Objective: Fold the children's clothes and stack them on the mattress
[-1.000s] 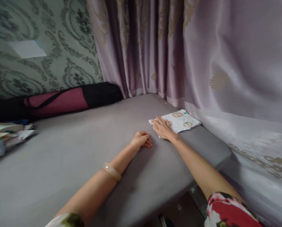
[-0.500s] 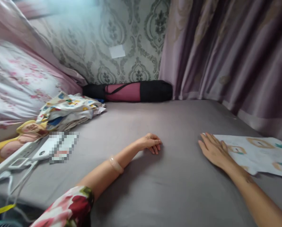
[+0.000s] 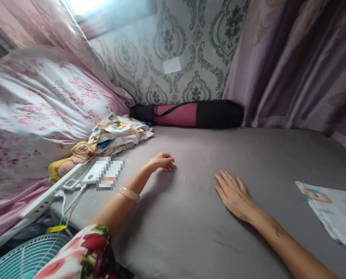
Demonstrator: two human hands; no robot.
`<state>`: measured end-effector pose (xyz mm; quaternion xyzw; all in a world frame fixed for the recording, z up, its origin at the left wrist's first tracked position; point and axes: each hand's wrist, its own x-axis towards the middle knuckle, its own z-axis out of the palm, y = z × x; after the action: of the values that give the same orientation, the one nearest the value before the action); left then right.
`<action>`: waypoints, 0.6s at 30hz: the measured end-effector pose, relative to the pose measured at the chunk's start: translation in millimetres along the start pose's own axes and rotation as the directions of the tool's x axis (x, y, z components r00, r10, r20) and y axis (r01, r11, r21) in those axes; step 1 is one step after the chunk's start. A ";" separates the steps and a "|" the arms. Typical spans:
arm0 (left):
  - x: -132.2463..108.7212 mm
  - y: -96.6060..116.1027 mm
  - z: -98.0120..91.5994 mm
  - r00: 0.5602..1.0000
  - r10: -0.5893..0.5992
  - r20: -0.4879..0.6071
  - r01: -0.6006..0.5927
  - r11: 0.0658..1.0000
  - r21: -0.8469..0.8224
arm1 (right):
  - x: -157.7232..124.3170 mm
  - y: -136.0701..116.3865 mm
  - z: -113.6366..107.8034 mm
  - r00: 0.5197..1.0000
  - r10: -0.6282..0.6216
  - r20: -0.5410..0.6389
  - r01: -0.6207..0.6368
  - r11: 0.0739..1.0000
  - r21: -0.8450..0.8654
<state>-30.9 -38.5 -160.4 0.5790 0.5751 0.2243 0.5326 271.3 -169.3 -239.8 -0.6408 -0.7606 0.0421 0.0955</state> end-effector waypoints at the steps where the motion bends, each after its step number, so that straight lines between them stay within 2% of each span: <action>1: -1.2 -2.0 -14.5 0.999 0.009 -0.044 -0.009 1.000 -0.010 | 3.6 -6.7 0.7 1.000 -0.016 0.008 0.016 1.000 0.003; 5: -9.2 -9.5 -68.4 0.969 0.064 -0.239 -0.076 0.996 -0.043 | 14.7 -29.3 3.0 0.997 -0.073 0.035 0.072 0.997 0.023; 8: -13.3 -14.5 -105.9 0.898 0.108 -0.426 -0.143 0.988 -0.051 | 17.3 -42.1 4.7 0.992 -0.125 0.031 0.123 0.991 0.050; 10: -13.3 -17.5 -132.5 0.811 0.129 -0.570 -0.182 0.983 -0.037 | 16.5 -47.5 5.4 0.988 -0.155 0.014 0.154 0.986 0.060; 13: -10.9 -20.1 -176.5 0.644 0.136 -0.753 -0.195 0.981 0.011 | 14.1 -49.8 7.0 0.984 -0.177 -0.021 0.177 0.983 0.051; 18: -12.1 -16.8 -245.0 0.366 0.137 -0.920 -0.123 0.987 0.098 | 13.1 -46.0 13.6 0.979 -0.186 -0.080 0.190 0.981 0.041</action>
<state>-254.7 34.6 -89.5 0.4022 0.7280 0.5465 0.0982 222.0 -163.7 -243.3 -0.5646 -0.8124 0.0273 0.1432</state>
